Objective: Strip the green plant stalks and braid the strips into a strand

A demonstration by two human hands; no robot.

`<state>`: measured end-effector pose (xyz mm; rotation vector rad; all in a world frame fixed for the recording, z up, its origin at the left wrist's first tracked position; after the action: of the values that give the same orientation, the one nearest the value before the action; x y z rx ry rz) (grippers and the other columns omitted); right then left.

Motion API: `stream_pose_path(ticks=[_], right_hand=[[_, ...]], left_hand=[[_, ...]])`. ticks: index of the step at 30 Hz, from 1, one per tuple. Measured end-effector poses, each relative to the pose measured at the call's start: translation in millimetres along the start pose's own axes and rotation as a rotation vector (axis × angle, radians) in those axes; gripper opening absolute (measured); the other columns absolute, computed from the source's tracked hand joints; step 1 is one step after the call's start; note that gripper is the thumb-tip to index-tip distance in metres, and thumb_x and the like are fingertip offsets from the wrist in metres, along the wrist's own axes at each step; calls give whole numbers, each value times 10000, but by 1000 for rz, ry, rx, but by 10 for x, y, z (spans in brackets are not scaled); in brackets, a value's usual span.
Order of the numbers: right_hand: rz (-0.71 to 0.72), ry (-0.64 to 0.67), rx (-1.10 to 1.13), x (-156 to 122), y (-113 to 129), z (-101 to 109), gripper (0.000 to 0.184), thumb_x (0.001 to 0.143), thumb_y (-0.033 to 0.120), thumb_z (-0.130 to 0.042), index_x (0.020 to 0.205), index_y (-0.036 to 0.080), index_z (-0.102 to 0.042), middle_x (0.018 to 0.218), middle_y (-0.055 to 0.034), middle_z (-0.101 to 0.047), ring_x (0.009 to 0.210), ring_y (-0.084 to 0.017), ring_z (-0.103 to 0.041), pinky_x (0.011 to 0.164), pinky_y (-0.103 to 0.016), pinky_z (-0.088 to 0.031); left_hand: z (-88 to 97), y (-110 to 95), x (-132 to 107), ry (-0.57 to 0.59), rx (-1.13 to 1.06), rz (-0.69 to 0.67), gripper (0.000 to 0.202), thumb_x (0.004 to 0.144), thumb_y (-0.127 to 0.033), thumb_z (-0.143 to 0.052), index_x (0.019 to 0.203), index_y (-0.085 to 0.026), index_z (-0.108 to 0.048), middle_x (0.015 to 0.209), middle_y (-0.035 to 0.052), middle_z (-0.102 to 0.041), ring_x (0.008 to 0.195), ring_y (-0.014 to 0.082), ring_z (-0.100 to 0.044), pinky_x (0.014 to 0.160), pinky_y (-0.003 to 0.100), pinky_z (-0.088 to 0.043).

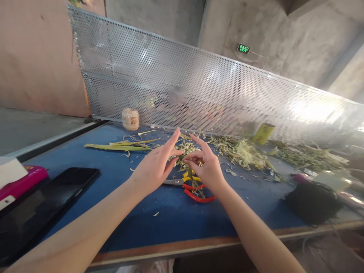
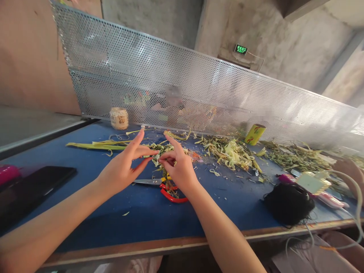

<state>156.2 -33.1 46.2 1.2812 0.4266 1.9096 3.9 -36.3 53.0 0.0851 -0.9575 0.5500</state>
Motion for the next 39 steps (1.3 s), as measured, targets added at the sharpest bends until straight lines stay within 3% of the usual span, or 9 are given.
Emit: stream_pose_path(ticks=[7, 12, 16, 24, 30, 35, 39], right_hand=[[1, -18, 28, 10, -27, 12, 594, 715, 130, -556, 1262, 215, -340, 734, 6, -641, 572, -111, -526, 571, -269, -461], [-44, -41, 63, 26, -30, 26, 564, 705, 148, -581, 1227, 209, -378, 714, 10, -644, 553, -103, -528, 554, -258, -461], [-101, -64, 122, 44, -33, 29, 544, 683, 171, -615, 1187, 195, -412, 689, 12, -643, 539, -100, -537, 517, -244, -456], [-165, -73, 214, 62, -35, 21, 548, 653, 198, -654, 1154, 197, -431, 670, 14, -644, 531, -112, -573, 490, -246, -475], [-191, -56, 253, 63, -33, 3, 544, 640, 192, -666, 1134, 191, -438, 668, 14, -644, 572, -122, -595, 526, -257, -498], [-189, -41, 258, 64, -57, -13, 536, 638, 194, -667, 1126, 194, -445, 665, 16, -642, 585, -127, -604, 536, -267, -506], [-192, -37, 265, 67, -76, -16, 535, 635, 222, -672, 1120, 195, -447, 668, 14, -642, 585, -127, -602, 546, -272, -506]], left_hand=[[-23, 65, -15, 28, -185, 255, 812, 769, -195, -542, 1374, -215, -1, 966, 72, -661, 748, 163, -629, 656, 293, -512], [-115, 199, -15, 35, -504, 432, 914, 705, -187, -613, 1371, -208, 14, 1026, 123, -626, 860, 202, -612, 613, 302, -529], [-224, 277, -35, 43, -737, 585, 943, 681, -153, -627, 1367, -179, 19, 969, 149, -635, 781, 206, -632, 559, 322, -540], [-267, 250, -46, -8, -825, 551, 948, 707, -156, -609, 1365, -229, 70, 932, 122, -652, 788, 213, -636, 520, 301, -544], [-199, 192, -51, -3, -618, 521, 926, 715, -202, -615, 1374, -215, 36, 790, 53, -693, 489, 126, -599, 523, 285, -534], [-176, 155, -62, 26, -491, 462, 846, 736, -184, -584, 1377, -237, -34, 758, 28, -693, 452, 117, -590, 500, 252, -517], [-195, 180, -59, 15, -547, 479, 820, 759, -186, -548, 1375, -217, -8, 780, 45, -686, 442, 110, -583, 465, 246, -506]])
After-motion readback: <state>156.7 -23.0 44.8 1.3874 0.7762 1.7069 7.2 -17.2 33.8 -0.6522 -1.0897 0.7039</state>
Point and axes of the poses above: each hand's wrist, its own x-axis towards the middle knuckle, its own z-axis out of the back of the hand, y = z × x, the point moved 3 cm from there along x, towards the middle knuckle
